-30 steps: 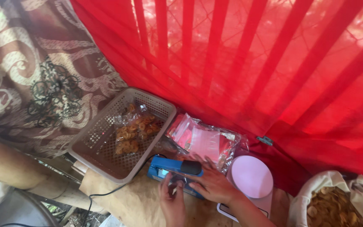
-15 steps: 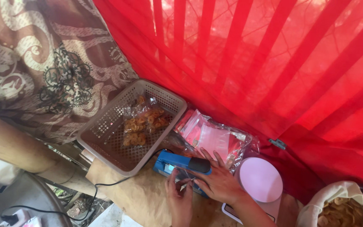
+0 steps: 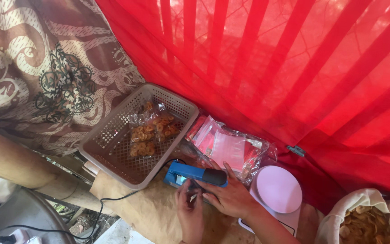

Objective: The person weighs dried banana chips on a digital scale, places them into clear plastic bags, and seals the bags using a handheld heat sealer. The sealed packages are then placed into a brown plastic basket.

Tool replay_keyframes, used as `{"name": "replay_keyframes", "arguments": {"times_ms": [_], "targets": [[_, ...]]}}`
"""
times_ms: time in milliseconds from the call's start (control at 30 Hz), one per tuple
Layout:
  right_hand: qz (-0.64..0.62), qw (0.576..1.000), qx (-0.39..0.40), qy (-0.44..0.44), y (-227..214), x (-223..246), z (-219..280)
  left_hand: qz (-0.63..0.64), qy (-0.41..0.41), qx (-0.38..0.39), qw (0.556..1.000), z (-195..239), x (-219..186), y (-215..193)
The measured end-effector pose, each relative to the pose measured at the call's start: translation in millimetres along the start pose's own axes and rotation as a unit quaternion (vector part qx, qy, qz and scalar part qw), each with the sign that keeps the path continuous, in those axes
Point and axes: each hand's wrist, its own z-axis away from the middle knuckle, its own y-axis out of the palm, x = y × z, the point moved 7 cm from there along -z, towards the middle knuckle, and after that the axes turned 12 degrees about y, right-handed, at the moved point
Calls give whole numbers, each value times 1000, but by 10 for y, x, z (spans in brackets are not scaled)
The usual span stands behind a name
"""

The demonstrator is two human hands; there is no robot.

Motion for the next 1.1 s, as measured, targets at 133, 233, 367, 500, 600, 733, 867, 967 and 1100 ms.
{"name": "replay_keyframes", "arguments": {"times_ms": [133,233,367,500,600,733,867,967,1100], "targets": [[-12,999,13,30,32,-57,-84,-67,6,24,997,-26,-126,24],[-4,998,13,56,42,-121,-137,-56,3,31,998,-58,-201,54],[21,999,0,32,51,-81,-147,-70,0,32,997,-113,-224,72],[-29,995,28,90,170,-208,-140,-74,-1,37,997,-80,-215,71],[-165,978,-26,123,-1,-411,-126,-65,7,31,997,-107,-234,54],[-377,907,-121,145,-342,-560,33,-76,7,23,997,-129,-224,24],[-394,910,-90,89,-569,-303,147,-65,20,23,997,-121,-254,52],[-321,939,-97,80,-600,-160,119,-51,13,23,998,-114,-259,68],[-329,915,-21,233,-380,-301,186,-27,6,30,999,-117,-248,63]]}}
